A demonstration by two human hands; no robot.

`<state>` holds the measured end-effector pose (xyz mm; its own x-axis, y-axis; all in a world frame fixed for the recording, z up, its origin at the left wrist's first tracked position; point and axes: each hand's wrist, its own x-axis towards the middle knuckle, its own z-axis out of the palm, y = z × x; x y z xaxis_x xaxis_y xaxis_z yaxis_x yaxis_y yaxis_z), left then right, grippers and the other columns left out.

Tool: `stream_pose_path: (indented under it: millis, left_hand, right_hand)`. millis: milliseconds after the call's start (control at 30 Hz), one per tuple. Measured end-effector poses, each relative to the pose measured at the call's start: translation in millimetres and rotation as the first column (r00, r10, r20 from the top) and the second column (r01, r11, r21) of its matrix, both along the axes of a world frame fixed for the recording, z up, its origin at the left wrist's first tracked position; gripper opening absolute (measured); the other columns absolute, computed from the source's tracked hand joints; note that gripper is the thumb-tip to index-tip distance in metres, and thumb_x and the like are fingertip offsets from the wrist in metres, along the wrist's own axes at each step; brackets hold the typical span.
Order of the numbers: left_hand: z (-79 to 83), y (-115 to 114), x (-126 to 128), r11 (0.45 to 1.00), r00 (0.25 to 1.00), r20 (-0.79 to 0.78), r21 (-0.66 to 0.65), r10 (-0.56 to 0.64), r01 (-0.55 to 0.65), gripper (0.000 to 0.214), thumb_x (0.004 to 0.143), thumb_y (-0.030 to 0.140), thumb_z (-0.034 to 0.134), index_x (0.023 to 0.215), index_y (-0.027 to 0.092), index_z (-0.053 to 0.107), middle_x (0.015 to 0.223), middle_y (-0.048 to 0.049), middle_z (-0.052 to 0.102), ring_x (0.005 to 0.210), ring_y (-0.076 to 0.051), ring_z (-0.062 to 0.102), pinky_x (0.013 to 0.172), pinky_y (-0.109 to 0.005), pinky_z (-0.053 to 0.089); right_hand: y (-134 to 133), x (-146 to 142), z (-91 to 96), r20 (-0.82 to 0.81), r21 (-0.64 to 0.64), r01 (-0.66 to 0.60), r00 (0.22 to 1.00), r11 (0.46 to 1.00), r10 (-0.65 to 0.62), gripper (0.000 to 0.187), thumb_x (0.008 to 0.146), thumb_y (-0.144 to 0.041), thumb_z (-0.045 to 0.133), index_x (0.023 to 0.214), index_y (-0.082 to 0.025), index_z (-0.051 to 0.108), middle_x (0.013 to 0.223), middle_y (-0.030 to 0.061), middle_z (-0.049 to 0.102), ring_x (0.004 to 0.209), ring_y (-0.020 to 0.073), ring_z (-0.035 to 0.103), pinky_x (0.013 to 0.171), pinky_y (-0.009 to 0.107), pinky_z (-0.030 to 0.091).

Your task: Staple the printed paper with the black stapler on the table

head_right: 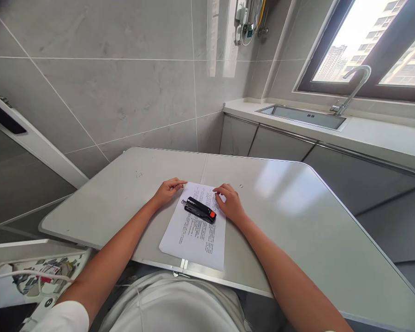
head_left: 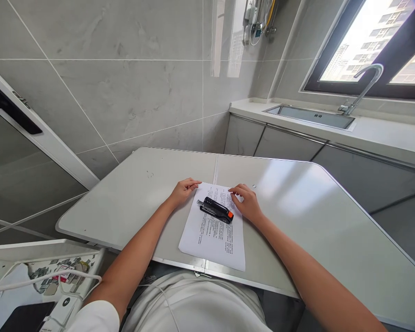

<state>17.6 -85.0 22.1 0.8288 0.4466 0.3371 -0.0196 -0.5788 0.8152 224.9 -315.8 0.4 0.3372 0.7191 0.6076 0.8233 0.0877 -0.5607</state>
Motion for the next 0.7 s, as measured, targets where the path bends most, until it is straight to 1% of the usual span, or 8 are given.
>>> stream_pose_path:
  millis: [100,167,300,367,467,567,700]
  left_hand:
    - [2.5,-2,-2,0.998,0.997,-0.032,0.026,-0.064,0.064,0.029,0.095,0.04,0.064,0.113,0.025,0.08,0.101,-0.0068,0.073,0.089,-0.018,0.061,0.077,-0.032,0.044]
    - [4.7,-2,-4,0.993,0.991,-0.07,0.03,-0.11,0.113,0.026,0.09,0.039,0.072,0.11,0.025,0.081,0.102,-0.0055,0.076,0.088,-0.018,0.064,0.081,-0.032,0.044]
    - [10.2,-6,-7,0.978,0.97,-0.123,-0.004,-0.209,0.21,0.024,0.083,0.04,0.079,0.099,0.023,0.081,0.096,-0.0037,0.077,0.084,-0.018,0.066,0.085,-0.034,0.046]
    - [12.6,-8,-9,0.967,0.959,-0.134,-0.003,-0.251,0.253,0.023,0.081,0.041,0.081,0.092,0.022,0.081,0.091,-0.0039,0.077,0.086,-0.019,0.067,0.085,-0.033,0.048]
    - [15.1,-9,-10,0.952,0.942,-0.148,-0.002,-0.302,0.305,0.022,0.079,0.043,0.082,0.089,0.022,0.082,0.088,-0.0047,0.076,0.085,-0.019,0.067,0.083,-0.033,0.049]
    - [15.9,-9,-11,0.943,0.929,-0.169,-0.009,-0.33,0.334,0.024,0.079,0.045,0.082,0.09,0.023,0.082,0.089,-0.0061,0.077,0.086,-0.021,0.069,0.084,-0.035,0.051]
    - [14.9,-7,-11,0.943,0.929,-0.175,0.005,-0.326,0.332,0.025,0.077,0.045,0.083,0.09,0.024,0.083,0.089,-0.0067,0.078,0.085,-0.022,0.07,0.084,-0.037,0.053]
  right_hand:
    - [1,4,-4.9,-0.011,-0.026,0.004,1.0,1.0,-0.004,0.019,0.093,-0.016,0.056,0.099,-0.025,0.071,0.088,0.0036,0.065,0.085,0.0209,0.061,0.079,0.037,0.05]
    - [1,7,-7.2,-0.017,-0.038,0.012,1.0,0.999,-0.012,0.019,0.092,-0.016,0.056,0.099,-0.025,0.072,0.087,0.0033,0.065,0.084,0.0204,0.061,0.078,0.037,0.05]
    - [2,8,-9.5,-0.023,-0.062,0.012,1.0,0.998,-0.013,0.02,0.091,-0.017,0.055,0.099,-0.024,0.072,0.087,0.0031,0.066,0.082,0.0194,0.061,0.077,0.036,0.049]
    - [2,8,-9.8,-0.026,-0.07,0.003,1.0,0.998,-0.004,0.02,0.091,-0.017,0.055,0.098,-0.024,0.072,0.088,0.0034,0.066,0.082,0.0192,0.061,0.077,0.036,0.049]
    - [2,7,-9.2,-0.033,-0.085,-0.007,0.999,0.996,0.005,0.02,0.091,-0.018,0.055,0.098,-0.023,0.073,0.088,0.0036,0.066,0.082,0.0192,0.061,0.077,0.036,0.049]
    - [2,6,-7.7,-0.045,-0.098,-0.006,0.999,0.995,0.002,0.019,0.091,-0.019,0.055,0.097,-0.023,0.073,0.087,0.0037,0.066,0.082,0.0193,0.062,0.076,0.036,0.05]
    - [2,1,-4.6,-0.058,-0.089,-0.013,0.998,0.996,0.007,0.019,0.091,-0.02,0.055,0.098,-0.024,0.072,0.089,0.004,0.067,0.083,0.0198,0.062,0.077,0.036,0.051]
